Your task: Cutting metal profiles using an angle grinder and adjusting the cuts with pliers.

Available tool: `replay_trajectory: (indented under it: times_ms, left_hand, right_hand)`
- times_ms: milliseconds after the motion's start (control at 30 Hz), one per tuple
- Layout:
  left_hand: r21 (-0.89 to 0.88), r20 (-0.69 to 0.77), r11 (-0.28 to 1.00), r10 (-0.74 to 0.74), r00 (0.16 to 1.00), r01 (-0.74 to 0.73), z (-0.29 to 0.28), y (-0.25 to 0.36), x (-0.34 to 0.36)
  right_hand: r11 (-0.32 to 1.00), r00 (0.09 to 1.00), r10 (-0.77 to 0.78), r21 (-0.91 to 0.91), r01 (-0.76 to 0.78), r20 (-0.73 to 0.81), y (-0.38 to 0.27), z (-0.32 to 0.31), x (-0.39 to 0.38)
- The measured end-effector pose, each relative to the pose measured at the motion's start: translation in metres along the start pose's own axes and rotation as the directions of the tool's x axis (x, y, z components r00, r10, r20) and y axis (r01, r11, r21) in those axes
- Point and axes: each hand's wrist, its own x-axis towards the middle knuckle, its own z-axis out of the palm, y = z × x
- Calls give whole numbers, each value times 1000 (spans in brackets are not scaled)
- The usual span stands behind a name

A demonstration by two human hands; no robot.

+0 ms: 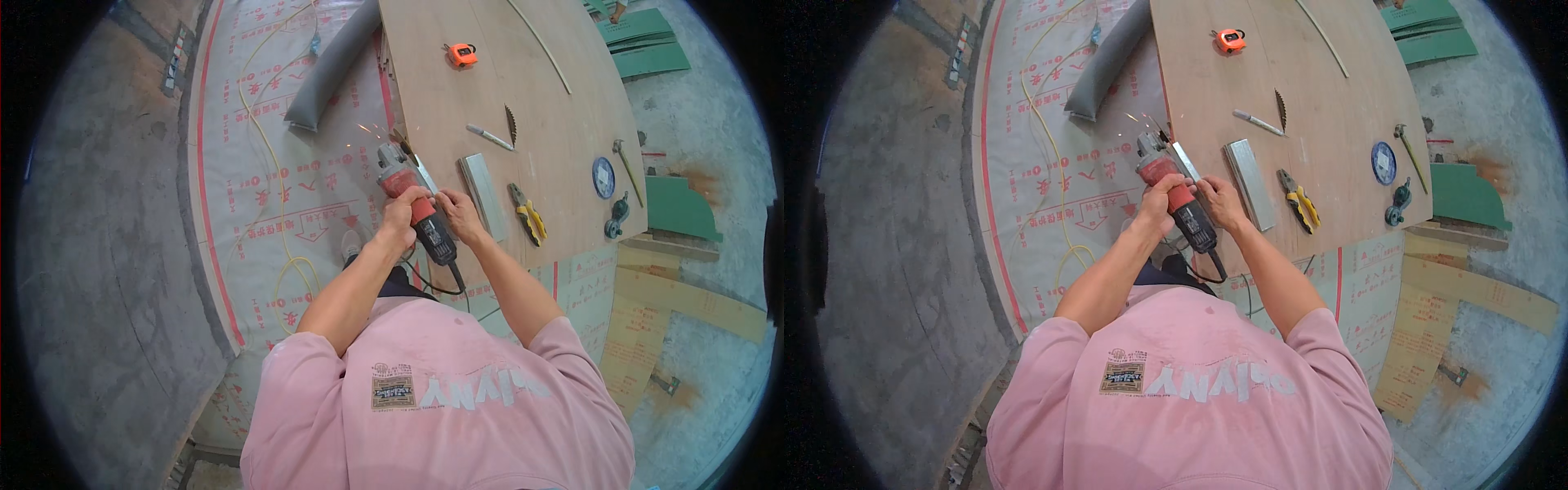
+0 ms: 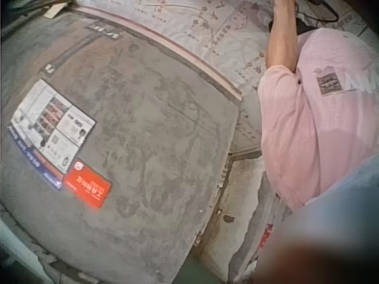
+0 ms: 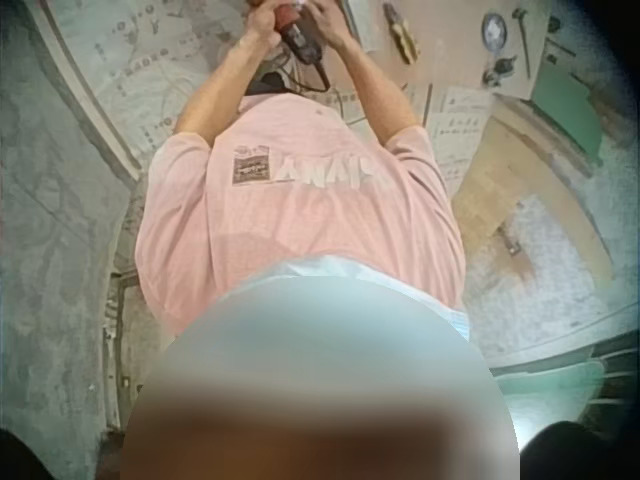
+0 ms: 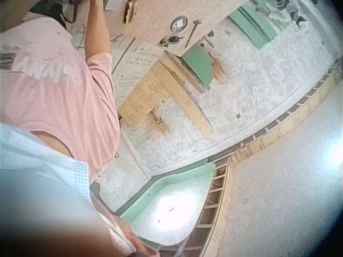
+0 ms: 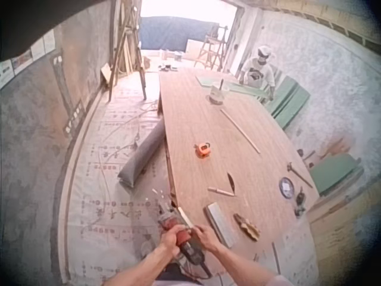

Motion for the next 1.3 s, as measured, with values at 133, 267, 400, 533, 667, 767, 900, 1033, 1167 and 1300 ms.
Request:
replay_trajectory:
  times_ms: [133,267,400,533,667,767,900,1033,1167,1300]
  left_hand:
    - [-29,55,999,-23,998,25,-7,8,-10]
    - [-21,87,999,-47,995,49,-20,11,-5]
    - [-64,118,996,-48,992,56,-39,11,0]
    - [-71,161,997,-15,987,26,-38,13,3]
    - [-31,170,1000,8,985,-3,-40,13,8]
    - [-14,160,999,-36,986,38,-45,14,13]
    - [14,164,1000,-10,986,8,-49,13,19]
    - [51,226,994,-106,968,97,-63,11,29]
    - [59,201,998,-22,979,11,-58,8,28]
    - [50,200,998,-48,979,39,-56,11,28]
  right_hand:
    - [994,988,-2,-105,-15,-155,-11,-1,-6]
    - [720,853,-507,-606,338,-127,-3,-10,-9]
    - [649,938,-346,-725,229,-14,-22,-4,-25]
    - [798,989,-131,-584,146,69,-27,4,-36]
    - [851,987,-143,-501,160,73,-12,8,-36]
    - [855,991,-113,-502,134,71,-24,11,-39]
    - [853,992,-112,-507,122,51,-23,13,-40]
    - [853,994,-92,-510,113,67,-32,13,-42]
    - [866,995,-72,-491,96,68,-29,11,-40]
    - [865,995,-68,-492,94,69,-31,11,-40]
